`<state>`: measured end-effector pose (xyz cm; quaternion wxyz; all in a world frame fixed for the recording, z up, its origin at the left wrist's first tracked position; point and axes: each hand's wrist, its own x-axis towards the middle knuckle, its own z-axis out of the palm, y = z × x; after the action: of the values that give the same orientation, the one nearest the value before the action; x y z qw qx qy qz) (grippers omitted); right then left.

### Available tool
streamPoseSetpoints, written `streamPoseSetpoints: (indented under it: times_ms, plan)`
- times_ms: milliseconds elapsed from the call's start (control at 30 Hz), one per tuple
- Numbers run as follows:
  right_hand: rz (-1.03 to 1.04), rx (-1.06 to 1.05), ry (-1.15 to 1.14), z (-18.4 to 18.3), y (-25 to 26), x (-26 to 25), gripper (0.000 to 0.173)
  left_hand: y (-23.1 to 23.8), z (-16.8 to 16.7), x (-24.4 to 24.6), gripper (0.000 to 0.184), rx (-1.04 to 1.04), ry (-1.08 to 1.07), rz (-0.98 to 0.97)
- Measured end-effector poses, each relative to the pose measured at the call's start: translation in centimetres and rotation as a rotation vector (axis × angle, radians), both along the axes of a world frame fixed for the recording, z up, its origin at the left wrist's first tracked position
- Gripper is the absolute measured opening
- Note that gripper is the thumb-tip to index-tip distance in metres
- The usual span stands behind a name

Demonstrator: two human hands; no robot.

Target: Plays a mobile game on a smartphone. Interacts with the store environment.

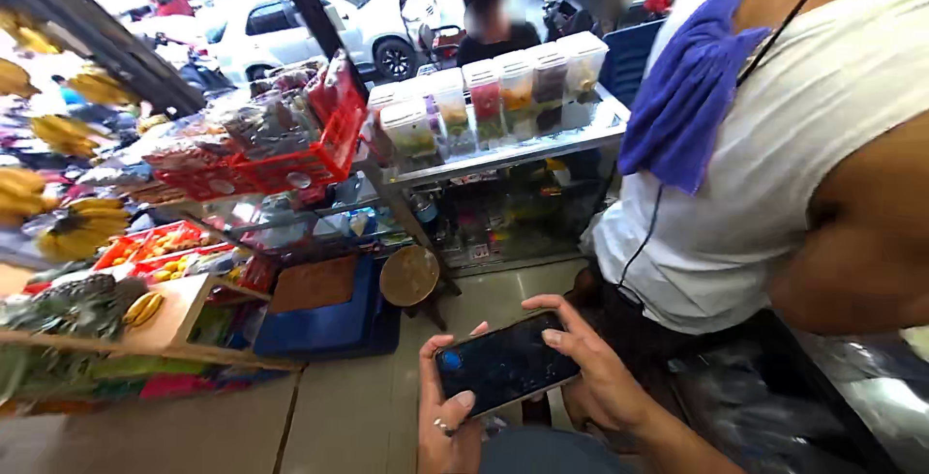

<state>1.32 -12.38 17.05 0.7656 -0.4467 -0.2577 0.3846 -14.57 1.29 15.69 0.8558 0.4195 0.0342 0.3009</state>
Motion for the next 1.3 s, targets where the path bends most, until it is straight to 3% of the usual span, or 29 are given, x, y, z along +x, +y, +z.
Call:
streamPoseSetpoints:
  times_ms: [100,500,633,800,1067,1300]
  plan:
    - [0.019,0.038,0.035,0.5,1.5,-0.3,0.043,1.3,0.8,-0.7,0.056,0.145,-0.035,-0.014]
    - [0.185,0.092,0.088,-0.4,5.9,-2.5,0.043,4.6,-1.3,-4.2,0.051,-0.039,-0.132,0.047]
    - [0.243,-0.059,0.109,-0.9,6.5,-4.7,0.049,5.4,-2.3,-6.5,0.051,-0.051,-0.049,0.102]
    - [0.287,-0.099,0.114,-1.9,7.8,-6.5,0.046,6.5,-4.1,-8.9,0.052,-0.089,-0.060,0.136]
    - [0.242,-0.057,0.084,-1.9,6.0,-6.5,0.040,5.4,-3.5,-8.5,0.053,-0.038,-0.066,0.105]
    - [0.140,-0.008,0.111,-1.4,1.2,-4.8,0.036,1.5,-1.8,-5.6,0.055,0.003,-0.004,0.043]
